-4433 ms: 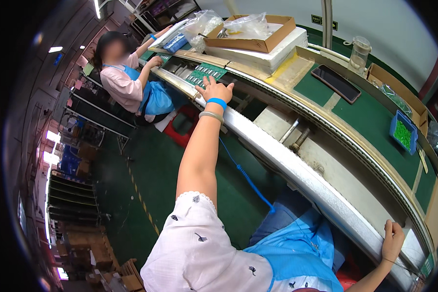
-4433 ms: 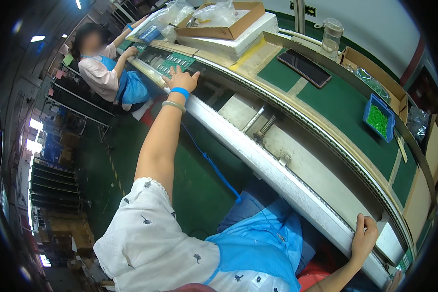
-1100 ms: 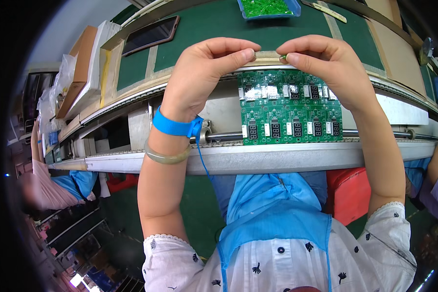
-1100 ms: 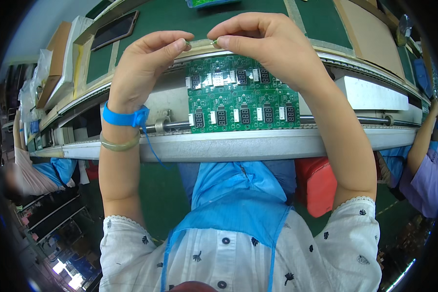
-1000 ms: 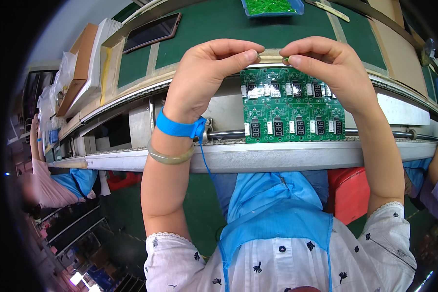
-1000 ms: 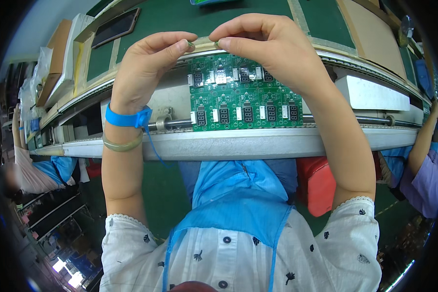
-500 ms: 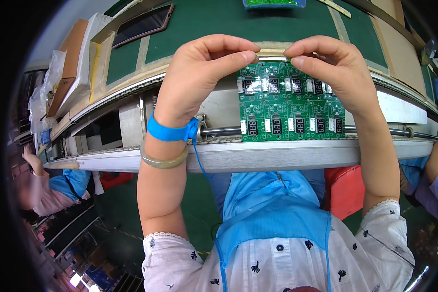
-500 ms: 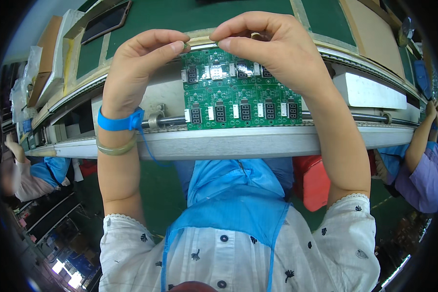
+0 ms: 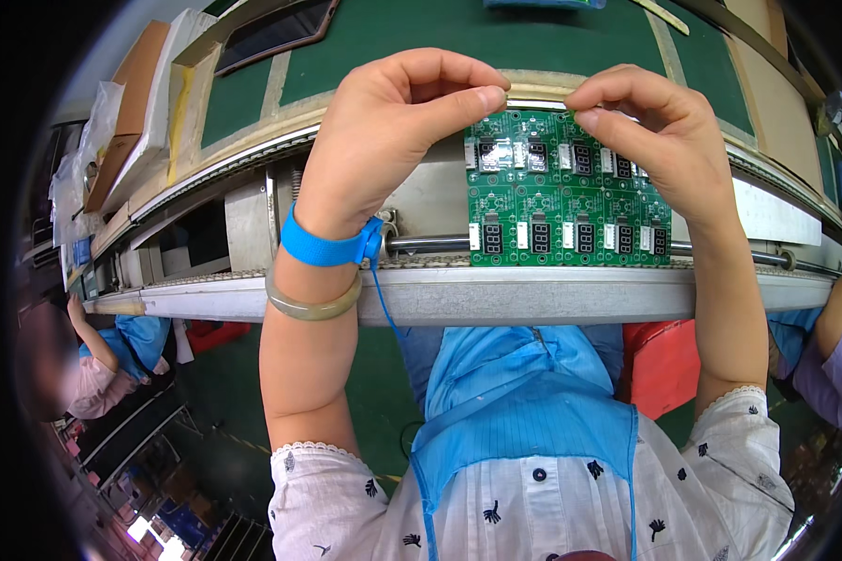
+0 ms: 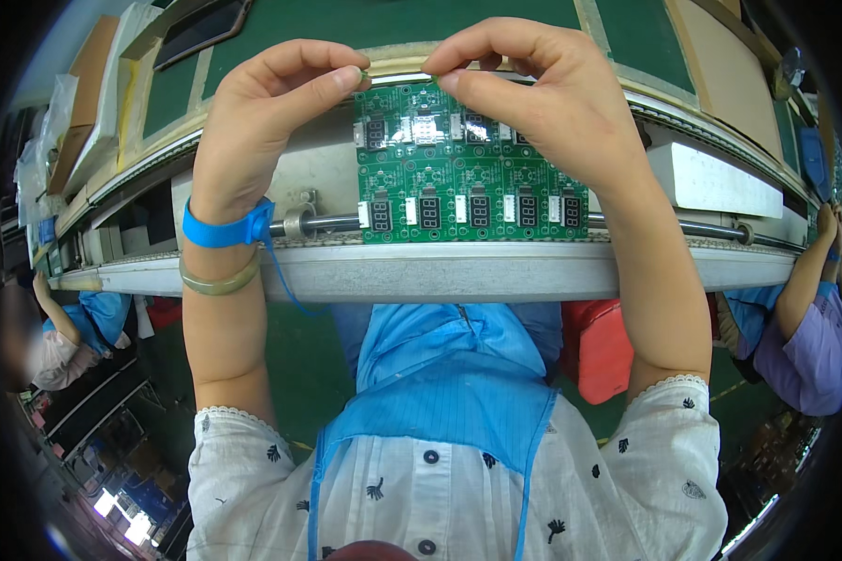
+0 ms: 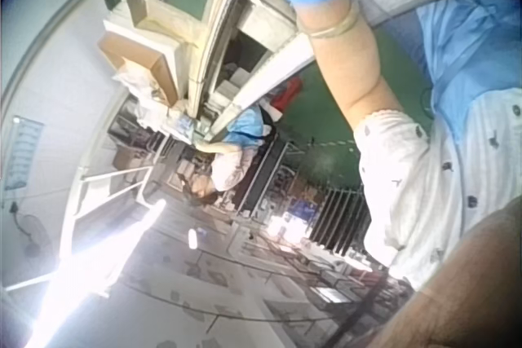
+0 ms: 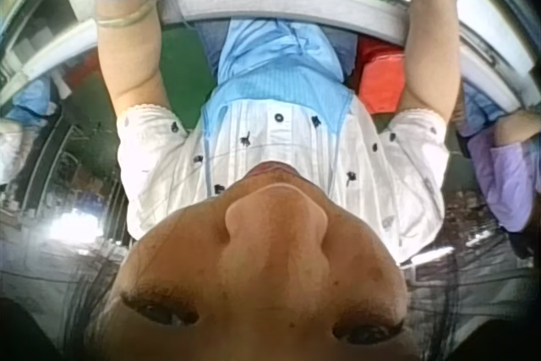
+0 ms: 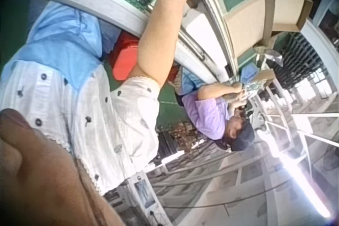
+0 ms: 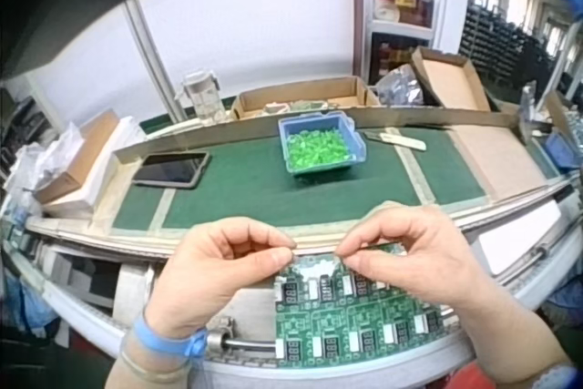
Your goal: Assembling electronic components onto green printed circuit boards (PCBs) by manually placing small modules into slots.
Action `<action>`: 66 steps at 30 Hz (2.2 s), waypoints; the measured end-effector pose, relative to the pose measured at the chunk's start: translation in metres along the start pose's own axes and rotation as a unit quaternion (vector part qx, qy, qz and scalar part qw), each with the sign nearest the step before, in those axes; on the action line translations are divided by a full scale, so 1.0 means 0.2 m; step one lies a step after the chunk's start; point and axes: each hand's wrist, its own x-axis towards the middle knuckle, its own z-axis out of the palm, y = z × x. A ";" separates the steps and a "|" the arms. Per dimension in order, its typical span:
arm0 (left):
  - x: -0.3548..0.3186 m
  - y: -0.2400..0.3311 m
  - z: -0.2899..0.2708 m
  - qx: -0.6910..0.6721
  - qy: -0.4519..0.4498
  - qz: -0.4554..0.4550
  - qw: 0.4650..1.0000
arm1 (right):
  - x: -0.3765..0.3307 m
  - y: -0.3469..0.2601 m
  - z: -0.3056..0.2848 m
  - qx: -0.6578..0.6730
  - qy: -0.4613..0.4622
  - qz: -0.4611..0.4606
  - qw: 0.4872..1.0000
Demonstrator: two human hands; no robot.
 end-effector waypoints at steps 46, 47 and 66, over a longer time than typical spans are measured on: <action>-0.01 0.13 0.08 0.152 0.058 -0.074 0.984 | 0.00 -0.19 0.12 -0.516 -0.097 -0.186 0.830; -0.01 0.14 0.08 0.157 0.059 -0.076 0.983 | 0.00 -0.19 0.11 -0.516 -0.097 -0.186 0.831; 0.02 -0.08 0.05 0.170 0.049 0.089 0.980 | -0.01 -0.14 0.07 -0.488 -0.095 -0.177 0.850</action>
